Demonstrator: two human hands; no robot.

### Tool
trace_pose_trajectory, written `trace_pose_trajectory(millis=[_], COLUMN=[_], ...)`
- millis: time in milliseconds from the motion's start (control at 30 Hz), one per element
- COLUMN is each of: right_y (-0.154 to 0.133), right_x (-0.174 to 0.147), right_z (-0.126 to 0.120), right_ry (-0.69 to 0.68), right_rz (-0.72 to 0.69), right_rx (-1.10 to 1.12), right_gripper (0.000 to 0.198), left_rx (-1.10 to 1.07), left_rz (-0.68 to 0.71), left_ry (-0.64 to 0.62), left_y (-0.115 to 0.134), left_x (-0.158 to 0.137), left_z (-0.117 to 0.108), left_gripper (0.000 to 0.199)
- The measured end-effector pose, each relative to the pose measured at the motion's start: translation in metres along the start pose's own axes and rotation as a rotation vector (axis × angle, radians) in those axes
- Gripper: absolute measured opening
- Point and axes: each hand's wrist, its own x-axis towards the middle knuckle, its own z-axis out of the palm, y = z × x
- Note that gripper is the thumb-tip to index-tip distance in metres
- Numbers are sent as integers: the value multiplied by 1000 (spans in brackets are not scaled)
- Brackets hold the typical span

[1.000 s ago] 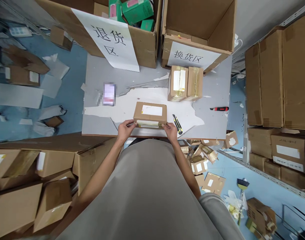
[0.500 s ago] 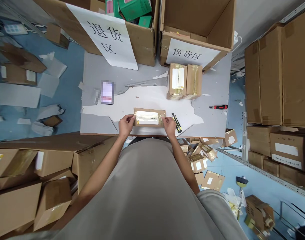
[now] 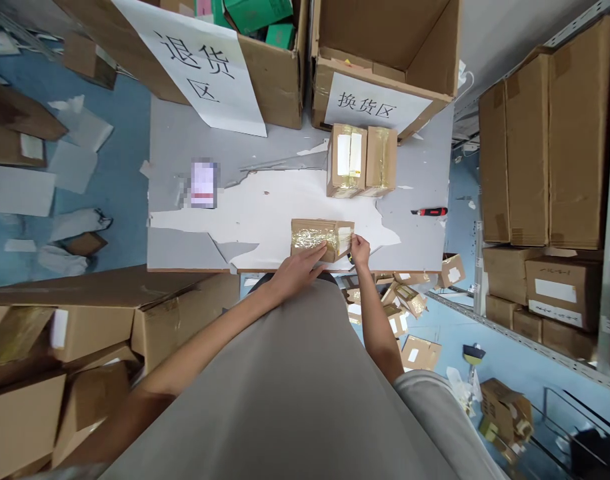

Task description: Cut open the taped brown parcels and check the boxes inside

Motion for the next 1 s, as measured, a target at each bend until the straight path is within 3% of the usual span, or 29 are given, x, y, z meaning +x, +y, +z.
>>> trace_pose_trajectory(millis=[133,233,367,500,600,700,867,1000], right_y=[-4,-15,-44,-84,-114,-143,-189,-217], right_x=[-5,-14,-35,-62,-83,-108,-162,-191], right_z=[1,3,17,34,37,41,74,105], right_ry=[1,-20,-128,-252,-282,-361,-527,-548], right_rz=[-7,-30,-82,-199,-307,-472,-765,-819], right_rx=[6,33,38,-225,-427,-471,-519,-553], right_gripper=[57,51,43,39,49,56,60,67], left_rx=[29,48,-9,-273,-489,-600,-599,-562], left_rz=[-35,-177,-473,-770,-839,-890,-1011,-1045], left_ry=[35,147,326,493,600,698,813,839], left_y=[-5,-20,-70,-129,-159,-179,-206,-216], left_x=[-2,-8,-19,-24,-29,-39,-58,-60], left_z=[-5,-20,-41,-44,-39,-38,-45,-48], left_gripper=[53,47,44,28,26,30,28,22])
